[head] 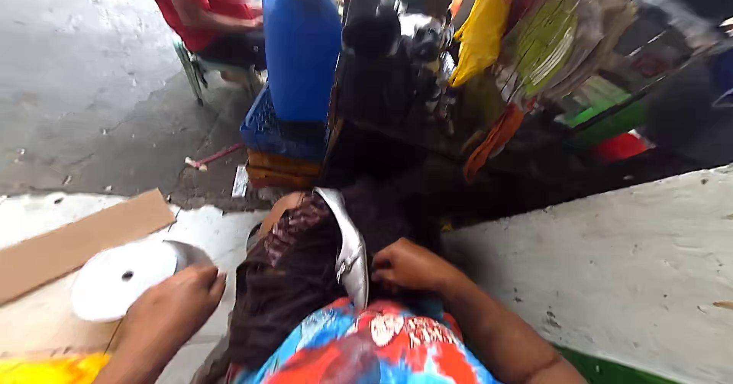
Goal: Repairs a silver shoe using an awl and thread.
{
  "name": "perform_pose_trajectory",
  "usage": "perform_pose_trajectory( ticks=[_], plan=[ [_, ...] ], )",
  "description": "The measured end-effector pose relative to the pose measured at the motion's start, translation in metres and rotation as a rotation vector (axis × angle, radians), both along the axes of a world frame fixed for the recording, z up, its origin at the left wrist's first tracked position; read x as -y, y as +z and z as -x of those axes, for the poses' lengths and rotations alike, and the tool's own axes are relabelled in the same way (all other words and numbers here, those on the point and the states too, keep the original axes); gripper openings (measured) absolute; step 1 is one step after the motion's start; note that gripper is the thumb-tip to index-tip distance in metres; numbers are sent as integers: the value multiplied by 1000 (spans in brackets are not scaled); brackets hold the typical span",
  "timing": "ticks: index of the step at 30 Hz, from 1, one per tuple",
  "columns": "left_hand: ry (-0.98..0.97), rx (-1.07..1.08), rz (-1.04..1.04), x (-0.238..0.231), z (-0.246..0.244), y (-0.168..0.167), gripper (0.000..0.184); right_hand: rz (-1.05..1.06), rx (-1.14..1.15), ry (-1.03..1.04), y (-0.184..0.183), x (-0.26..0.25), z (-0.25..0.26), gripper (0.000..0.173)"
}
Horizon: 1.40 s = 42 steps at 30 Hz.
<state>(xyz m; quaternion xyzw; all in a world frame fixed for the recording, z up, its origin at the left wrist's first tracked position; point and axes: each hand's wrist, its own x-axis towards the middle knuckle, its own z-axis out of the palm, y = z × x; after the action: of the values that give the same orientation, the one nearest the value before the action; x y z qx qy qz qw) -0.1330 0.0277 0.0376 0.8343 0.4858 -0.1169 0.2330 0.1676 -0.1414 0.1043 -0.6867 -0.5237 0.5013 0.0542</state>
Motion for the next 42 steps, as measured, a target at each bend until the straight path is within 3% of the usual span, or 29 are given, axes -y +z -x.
perform_pose_trajectory(
  ticks=[2,4,7,10,12,15,16,19,22,24,27,33,35,37,39,42],
  plan=[
    [-11,-5,57,2,-1,-2,30,-120,23,-46,-3,12,-4,24],
    [-53,84,9,5,-3,-7,17,-376,40,-237,-15,31,-8,24],
    [-151,314,-96,16,-24,9,27,-720,18,-583,-24,55,-28,20],
    [-284,535,-82,27,-57,33,24,-798,162,-816,-7,74,-68,20],
    [-376,599,27,30,-79,31,24,-658,388,-891,-1,83,-95,23],
    [-446,508,191,35,-99,14,22,-350,509,-759,3,81,-100,36],
    [-447,472,230,36,-103,9,22,-371,462,-672,2,76,-89,40],
    [-453,388,363,32,-108,18,43,-542,191,-383,-7,55,-43,49],
    [-468,408,368,31,-101,23,41,-495,16,-148,-15,40,-17,60],
    [-434,423,312,29,-89,23,38,-431,27,-65,-15,37,-15,51],
    [-285,402,251,20,-61,17,37,-406,55,8,-4,38,-23,21],
    [1,451,117,-1,-9,-16,33,-353,3,-71,8,32,-31,19],
    [38,500,49,-4,-6,-30,34,-440,-77,-165,0,27,-32,19],
    [86,663,74,-7,-10,-32,32,-548,-229,-256,-12,20,-33,24],
    [166,1031,246,-9,-18,-28,26,-596,-495,-408,-17,13,-34,32],
    [125,1651,860,-7,-33,-9,25,-545,-797,-582,-11,6,-32,34]
  ],
)
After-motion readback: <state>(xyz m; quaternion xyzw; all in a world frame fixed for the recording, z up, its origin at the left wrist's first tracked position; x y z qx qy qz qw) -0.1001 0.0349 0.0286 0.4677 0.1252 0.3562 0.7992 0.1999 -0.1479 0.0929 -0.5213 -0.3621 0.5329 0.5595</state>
